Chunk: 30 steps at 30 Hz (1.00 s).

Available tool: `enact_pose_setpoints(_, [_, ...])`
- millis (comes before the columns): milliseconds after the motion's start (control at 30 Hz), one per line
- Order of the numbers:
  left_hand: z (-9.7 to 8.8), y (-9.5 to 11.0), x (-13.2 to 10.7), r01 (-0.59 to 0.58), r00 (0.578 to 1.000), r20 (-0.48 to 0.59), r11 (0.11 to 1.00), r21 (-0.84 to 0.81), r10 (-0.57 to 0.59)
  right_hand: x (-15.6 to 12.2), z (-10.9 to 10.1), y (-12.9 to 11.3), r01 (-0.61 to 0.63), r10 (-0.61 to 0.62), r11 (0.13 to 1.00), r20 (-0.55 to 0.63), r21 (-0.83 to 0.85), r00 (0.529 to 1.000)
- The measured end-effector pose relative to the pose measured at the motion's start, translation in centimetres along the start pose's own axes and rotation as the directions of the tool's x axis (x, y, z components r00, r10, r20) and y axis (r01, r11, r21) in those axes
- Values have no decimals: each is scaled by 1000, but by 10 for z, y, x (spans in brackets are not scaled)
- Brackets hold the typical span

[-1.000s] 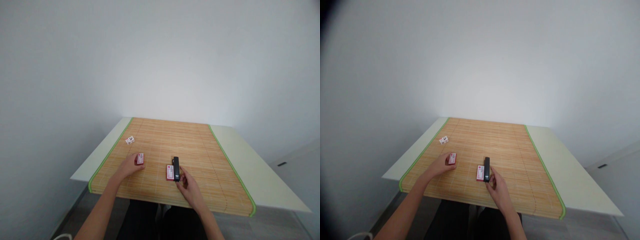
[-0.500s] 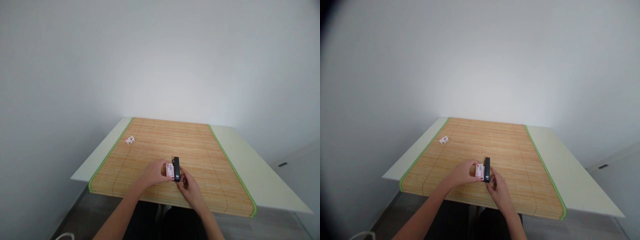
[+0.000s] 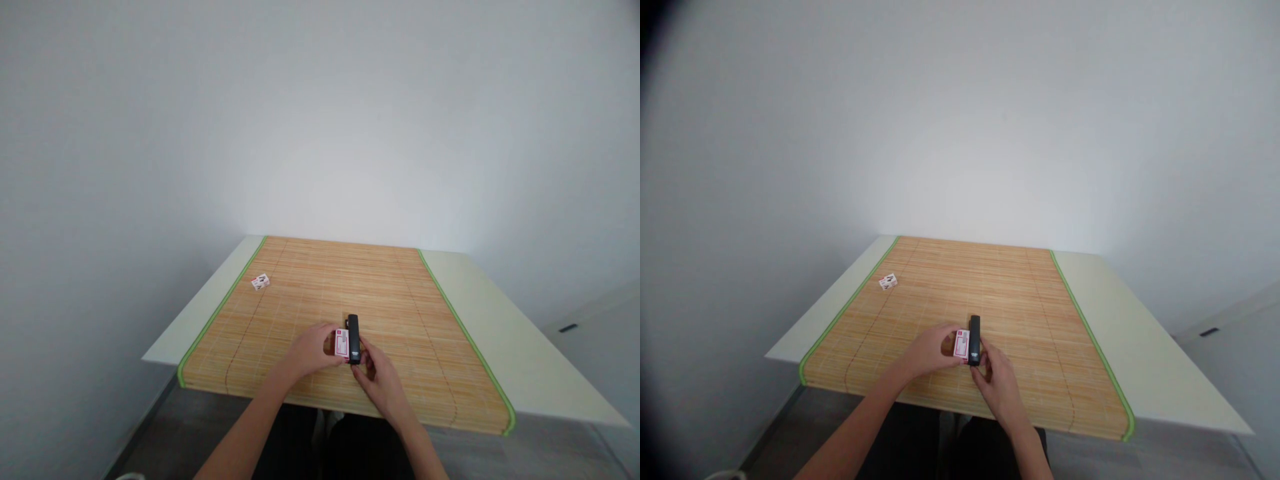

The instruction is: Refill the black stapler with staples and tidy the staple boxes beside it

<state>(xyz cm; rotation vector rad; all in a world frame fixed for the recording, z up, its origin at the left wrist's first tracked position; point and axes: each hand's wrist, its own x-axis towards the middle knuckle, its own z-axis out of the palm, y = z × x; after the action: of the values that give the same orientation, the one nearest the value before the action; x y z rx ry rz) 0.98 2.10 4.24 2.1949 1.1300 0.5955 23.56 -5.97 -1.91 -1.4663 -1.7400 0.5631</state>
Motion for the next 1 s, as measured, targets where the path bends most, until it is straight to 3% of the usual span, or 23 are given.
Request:
enact_pose_setpoints(300, [6,3,-5,-7,998,-61,999,-36,5,0,0,-4,31,-30,998,6,-46,1000])
enact_pose_setpoints(533, [10,8,-8,17,999,-49,997,-71,-21,0,0,-5,29,-29,999,4,-40,1000])
enact_pose_setpoints(667, [17,-4,-12,60,996,-66,994,-90,-66,-1,1,-2,16,-16,999,0,-33,1000])
enact_pose_setpoints(733, [7,-21,-8,111,986,-111,985,-134,-126,-2,1,0,5,-5,1000,7,-27,1000])
enact_pose_setpoints(800, [-15,-43,2,212,943,-227,965,-156,-244,-2,1,1,0,1,1000,13,-17,1000])
enact_pose_setpoints(833, [-30,-56,7,281,896,-319,950,-133,-310,-2,0,1,-1,1,1000,16,-11,1000])
enact_pose_setpoints(900, [-64,-82,18,433,755,-531,901,-37,-385,-1,0,1,1,-1,1000,20,0,1000])
enact_pose_setpoints(1000, [-109,-114,27,562,625,-666,827,22,-407,0,-1,0,-5,4,1000,20,12,1000])
